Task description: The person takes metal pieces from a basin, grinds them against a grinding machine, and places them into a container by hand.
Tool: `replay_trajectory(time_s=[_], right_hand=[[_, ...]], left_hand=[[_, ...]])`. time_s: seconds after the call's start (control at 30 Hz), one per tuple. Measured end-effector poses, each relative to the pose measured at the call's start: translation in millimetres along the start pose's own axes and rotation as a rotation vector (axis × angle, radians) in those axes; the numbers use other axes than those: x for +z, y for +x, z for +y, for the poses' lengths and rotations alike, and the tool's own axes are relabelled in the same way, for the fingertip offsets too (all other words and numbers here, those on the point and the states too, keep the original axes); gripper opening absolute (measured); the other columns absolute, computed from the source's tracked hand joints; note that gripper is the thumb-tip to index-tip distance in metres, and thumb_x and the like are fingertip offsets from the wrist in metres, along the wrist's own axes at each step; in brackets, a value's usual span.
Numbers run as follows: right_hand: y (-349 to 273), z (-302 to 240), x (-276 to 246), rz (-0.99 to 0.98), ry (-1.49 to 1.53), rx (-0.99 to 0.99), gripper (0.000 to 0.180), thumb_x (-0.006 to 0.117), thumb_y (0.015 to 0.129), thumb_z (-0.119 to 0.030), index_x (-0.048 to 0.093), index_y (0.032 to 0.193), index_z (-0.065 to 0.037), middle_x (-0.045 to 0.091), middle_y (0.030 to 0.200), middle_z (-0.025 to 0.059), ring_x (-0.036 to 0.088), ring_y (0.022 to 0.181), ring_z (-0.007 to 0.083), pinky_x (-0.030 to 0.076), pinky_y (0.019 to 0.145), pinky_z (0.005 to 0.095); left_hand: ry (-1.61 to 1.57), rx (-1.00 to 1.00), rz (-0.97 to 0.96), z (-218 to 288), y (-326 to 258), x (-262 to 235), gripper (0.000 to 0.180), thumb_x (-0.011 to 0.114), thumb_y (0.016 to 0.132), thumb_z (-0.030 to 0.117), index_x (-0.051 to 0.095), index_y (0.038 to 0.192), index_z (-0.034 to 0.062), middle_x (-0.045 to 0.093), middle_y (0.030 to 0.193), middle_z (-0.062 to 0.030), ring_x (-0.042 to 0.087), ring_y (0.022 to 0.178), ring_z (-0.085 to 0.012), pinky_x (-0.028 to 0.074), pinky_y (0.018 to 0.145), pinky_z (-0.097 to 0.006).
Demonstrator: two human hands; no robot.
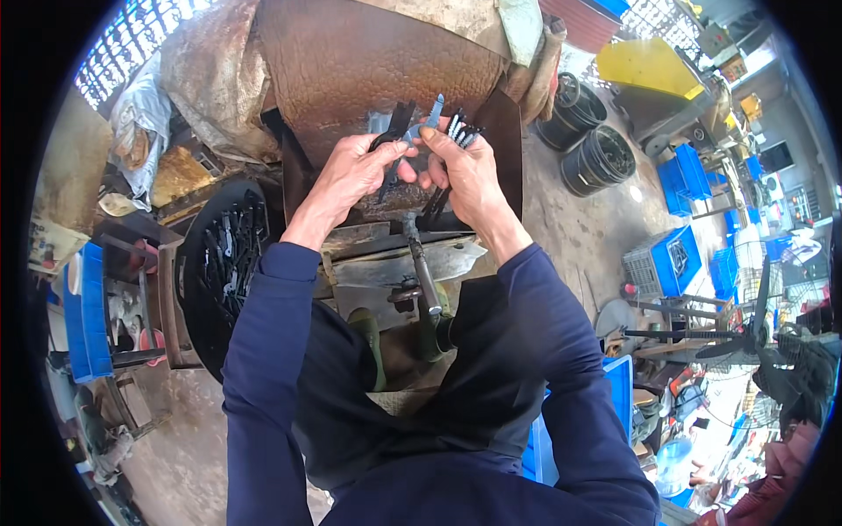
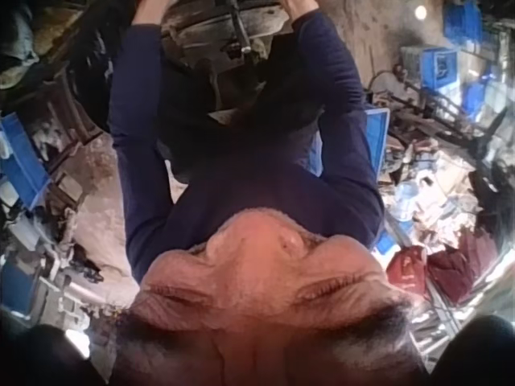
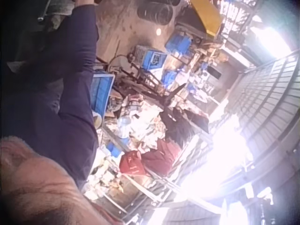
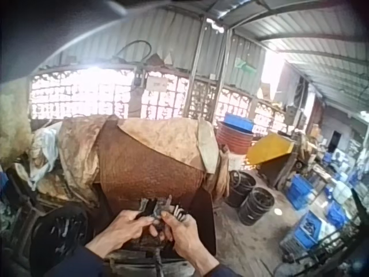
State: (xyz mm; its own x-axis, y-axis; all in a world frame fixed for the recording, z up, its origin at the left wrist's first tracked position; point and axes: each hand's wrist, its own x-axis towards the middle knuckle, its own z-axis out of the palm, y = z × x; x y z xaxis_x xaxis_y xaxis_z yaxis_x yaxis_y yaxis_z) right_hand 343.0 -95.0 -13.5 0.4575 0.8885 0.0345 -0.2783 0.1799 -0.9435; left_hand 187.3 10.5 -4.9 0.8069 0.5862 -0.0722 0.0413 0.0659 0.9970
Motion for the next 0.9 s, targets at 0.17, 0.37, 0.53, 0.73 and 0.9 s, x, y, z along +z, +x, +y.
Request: replay_trajectory(time_s=[0.17,0.37,0.53,0.73,0.9], right_hand=[[-2,3,0,0.102,-0.032,-0.018,0.020,0.069,0.096,-0.014,0.065,0.108,0.001,0.069,0.089,0.0098,0.045,0.045,0.0072,0.047,0.046,0.0287],[-2,-1,-8,0.125,-0.089,0.008,0.018,0.068,0.097,-0.014,0.065,0.106,0.001,0.068,0.086,0.0089,0.045,0.045,0.0072,0.049,0.046,0.0286],[-8,-2,-11,0.154,-0.087,0.030,0.016,0.066,0.097,-0.012,0.065,0.106,0.000,0.067,0.085,0.0088,0.046,0.045,0.0078,0.048,0.045,0.0280],[-16,-4,-27,0.157,-0.066,0.082,0.014,0.065,0.098,-0.013,0.064,0.103,0.000,0.065,0.087,0.0083,0.045,0.047,0.0086,0.049,0.047,0.0289],[-18,-5,-31,0.146,-0.027,0.105,0.015,0.064,0.099,-0.015,0.064,0.101,0.000,0.061,0.086,0.0071,0.043,0.048,0.0093,0.051,0.051,0.0304]], left_hand=[[0.068,-0.043,0.080,-12,5,-7,0.032,0.063,0.098,0.029,0.070,0.111,0.0001,0.068,0.082,-0.0015,0.039,0.056,-0.0036,0.030,0.050,-0.023],[0.031,-0.083,0.192,-50,25,-50,0.029,0.059,0.099,0.024,0.070,0.107,-0.0014,0.063,0.077,-0.0008,0.040,0.053,-0.0045,0.030,0.049,-0.023],[0.435,-0.264,0.134,-83,38,-76,0.027,0.060,0.096,0.021,0.070,0.108,-0.0012,0.064,0.082,-0.0029,0.047,0.060,-0.0079,0.036,0.053,-0.026],[0.642,-0.047,-0.087,-101,44,-68,0.028,0.062,0.093,0.018,0.069,0.112,-0.0018,0.065,0.090,-0.0074,0.056,0.074,-0.0164,0.044,0.066,-0.032],[0.697,0.160,-0.078,-105,40,-68,0.031,0.062,0.090,0.016,0.070,0.116,0.0000,0.066,0.094,-0.0160,0.063,0.088,-0.0303,0.048,0.077,-0.039]])
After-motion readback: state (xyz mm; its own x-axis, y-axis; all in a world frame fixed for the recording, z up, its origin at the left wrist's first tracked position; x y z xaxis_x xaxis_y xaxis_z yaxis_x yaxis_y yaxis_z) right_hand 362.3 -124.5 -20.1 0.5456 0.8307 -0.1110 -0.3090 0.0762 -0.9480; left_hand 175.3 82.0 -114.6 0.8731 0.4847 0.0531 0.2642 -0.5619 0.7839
